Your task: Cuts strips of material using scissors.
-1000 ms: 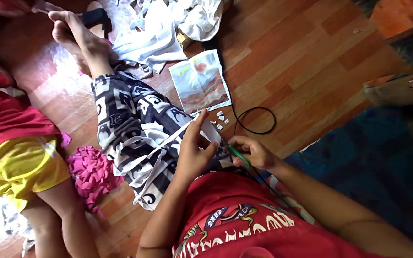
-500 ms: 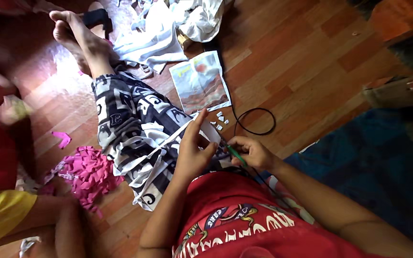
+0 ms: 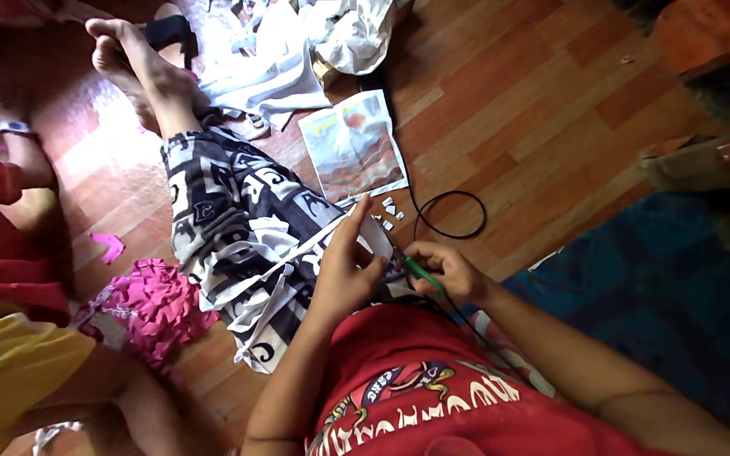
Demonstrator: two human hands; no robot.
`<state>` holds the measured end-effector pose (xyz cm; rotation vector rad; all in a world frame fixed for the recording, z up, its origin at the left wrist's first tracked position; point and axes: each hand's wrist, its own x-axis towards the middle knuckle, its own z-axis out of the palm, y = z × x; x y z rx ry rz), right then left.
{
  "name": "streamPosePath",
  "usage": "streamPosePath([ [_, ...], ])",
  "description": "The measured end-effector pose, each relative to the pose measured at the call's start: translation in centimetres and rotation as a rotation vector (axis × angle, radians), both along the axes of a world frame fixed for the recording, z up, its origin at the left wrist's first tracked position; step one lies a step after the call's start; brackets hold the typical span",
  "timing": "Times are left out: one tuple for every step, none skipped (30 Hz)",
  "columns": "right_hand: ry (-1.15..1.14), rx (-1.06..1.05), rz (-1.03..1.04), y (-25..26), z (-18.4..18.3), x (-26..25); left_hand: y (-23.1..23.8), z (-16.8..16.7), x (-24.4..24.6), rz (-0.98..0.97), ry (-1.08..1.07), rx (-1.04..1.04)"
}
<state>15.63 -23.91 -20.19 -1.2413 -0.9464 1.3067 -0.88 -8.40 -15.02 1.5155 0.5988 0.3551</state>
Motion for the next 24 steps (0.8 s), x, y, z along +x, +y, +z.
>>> streamPosePath([
  [0.001,0.001,-0.001,0.0,0.0,0.0,0.0,0.0,0.0,-0.005,0.004,0.007],
  [0.000,0.003,0.001,0.0,0.0,0.0,-0.1,0.0,0.0,-0.011,0.009,0.015],
  [-0.004,0.000,0.001,0.1,0.0,0.0,-0.1,0.1,0.0,-0.016,0.017,0.024],
  [-0.009,-0.003,0.000,0.1,0.0,0.0,-0.1,0.2,0.0,-0.022,0.031,0.032],
  [-0.013,-0.010,-0.002,0.1,0.1,-0.1,-0.1,0.3,0.0,-0.026,0.041,0.037],
  [-0.016,-0.017,-0.005,0.1,0.2,-0.1,-0.1,0.3,0.0,-0.031,0.043,0.042],
  [-0.017,-0.025,-0.010,0.2,0.3,-0.1,-0.2,0.3,0.0,-0.035,0.042,0.043],
  [-0.016,-0.031,-0.012,0.2,0.3,-0.1,-0.2,0.3,0.1,-0.038,0.038,0.043],
  [-0.013,-0.034,-0.014,0.2,0.4,-0.2,-0.1,0.2,0.1,-0.041,0.036,0.040],
  [-0.012,-0.035,-0.017,0.2,0.4,-0.2,-0.1,0.2,0.1,-0.044,0.036,0.039],
  [-0.017,-0.032,-0.019,0.3,0.5,-0.2,-0.1,0.2,0.1,-0.044,0.038,0.039],
  [-0.019,-0.029,-0.021,0.3,0.5,-0.2,-0.2,0.3,0.0,-0.040,0.039,0.045],
  [-0.021,-0.027,-0.024,0.3,0.5,-0.2,-0.2,0.3,0.0,-0.036,0.041,0.046],
  [-0.023,-0.025,-0.024,0.3,0.5,-0.2,-0.1,0.3,0.0,-0.036,0.047,0.043],
  [-0.028,-0.028,-0.026,0.2,0.5,-0.2,-0.1,0.2,0.0,-0.035,0.045,0.039],
  [-0.032,-0.034,-0.028,0.2,0.6,-0.3,0.0,0.2,0.0,-0.035,0.038,0.036],
  [-0.034,-0.042,-0.033,0.3,0.7,-0.3,0.0,0.2,0.0,-0.032,0.031,0.035],
  [-0.036,-0.052,-0.036,0.3,0.9,-0.3,0.0,0.2,0.0,-0.032,0.028,0.035],
  [-0.041,-0.060,-0.037,0.3,1.0,-0.4,0.1,0.1,0.0,-0.033,0.027,0.036],
  [-0.049,-0.064,-0.038,0.3,1.0,-0.4,0.1,0.1,0.0,-0.034,0.029,0.037],
  [-0.060,-0.068,-0.045,0.3,1.1,-0.4,0.1,0.1,0.0,-0.035,0.031,0.034],
  [-0.071,-0.071,-0.050,0.3,1.1,-0.4,0.1,0.1,0.0,-0.037,0.029,0.033],
  [-0.075,-0.075,-0.062,0.2,1.1,-0.4,0.1,0.1,0.0,-0.036,0.026,0.032],
  [-0.076,-0.085,-0.079,0.2,1.3,-0.5,0.1,0.0,0.0,-0.038,0.021,0.030],
])
